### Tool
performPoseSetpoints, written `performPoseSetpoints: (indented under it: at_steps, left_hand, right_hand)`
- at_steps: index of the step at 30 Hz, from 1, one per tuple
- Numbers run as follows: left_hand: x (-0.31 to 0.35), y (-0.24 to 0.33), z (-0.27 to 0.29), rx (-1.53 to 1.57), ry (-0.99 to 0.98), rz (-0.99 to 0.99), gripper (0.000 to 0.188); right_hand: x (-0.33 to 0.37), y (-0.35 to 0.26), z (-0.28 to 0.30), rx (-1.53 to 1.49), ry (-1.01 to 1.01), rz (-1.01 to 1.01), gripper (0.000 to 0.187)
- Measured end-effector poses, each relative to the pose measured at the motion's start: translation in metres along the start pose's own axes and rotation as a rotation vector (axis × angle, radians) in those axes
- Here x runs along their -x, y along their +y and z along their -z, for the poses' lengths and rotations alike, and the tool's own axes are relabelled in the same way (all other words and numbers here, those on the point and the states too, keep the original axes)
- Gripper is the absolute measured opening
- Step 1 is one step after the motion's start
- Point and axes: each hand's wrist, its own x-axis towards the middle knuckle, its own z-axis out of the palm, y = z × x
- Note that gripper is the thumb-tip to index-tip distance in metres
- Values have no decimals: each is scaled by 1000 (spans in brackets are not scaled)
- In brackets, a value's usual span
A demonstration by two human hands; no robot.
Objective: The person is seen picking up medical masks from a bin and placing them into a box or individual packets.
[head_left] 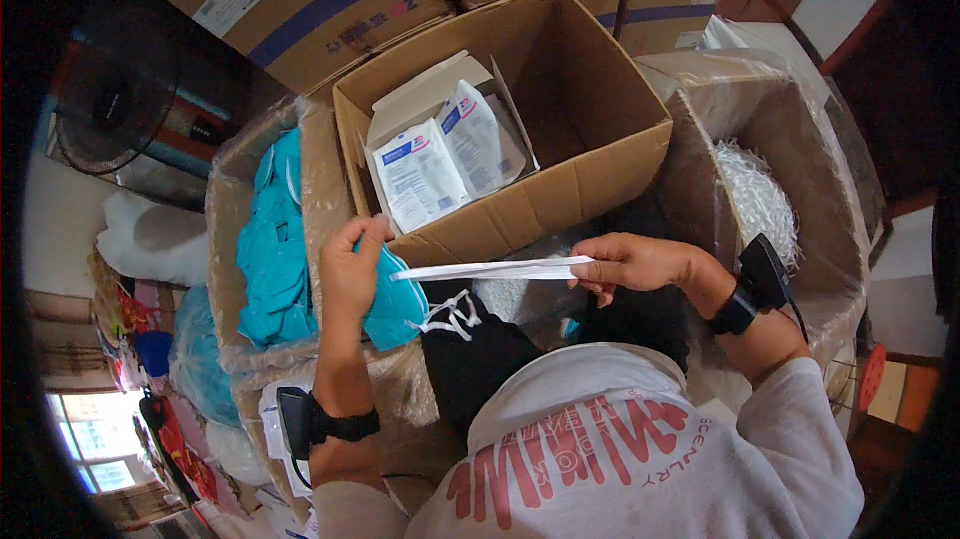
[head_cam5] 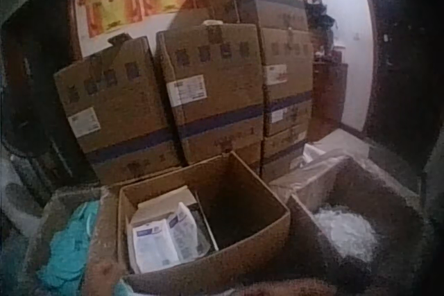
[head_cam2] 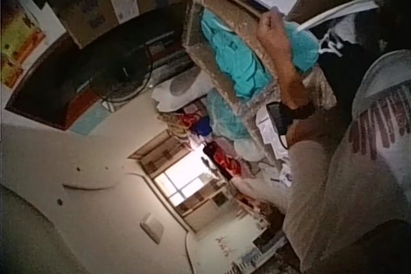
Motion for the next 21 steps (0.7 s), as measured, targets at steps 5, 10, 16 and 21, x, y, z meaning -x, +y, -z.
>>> performPoseSetpoints:
  at_steps: [5,10,16,21]
  left_hand:
    - [26,5,-28,-118,-584,15,31]
    - [78,24,-79,-243,-1123,-71,25]
    - [77,13,-85,238,-369,-314,26]
    - [85,-5,-73,-306,-798,-213,33]
  right_hand:
    - [-10,-8,1,106,165,31,27]
    - [-27,4,-22,297,168,257,20]
    - [-32,33,-76,510,215,181,23]
    - [-20,3,-87,418,-56,-29,24]
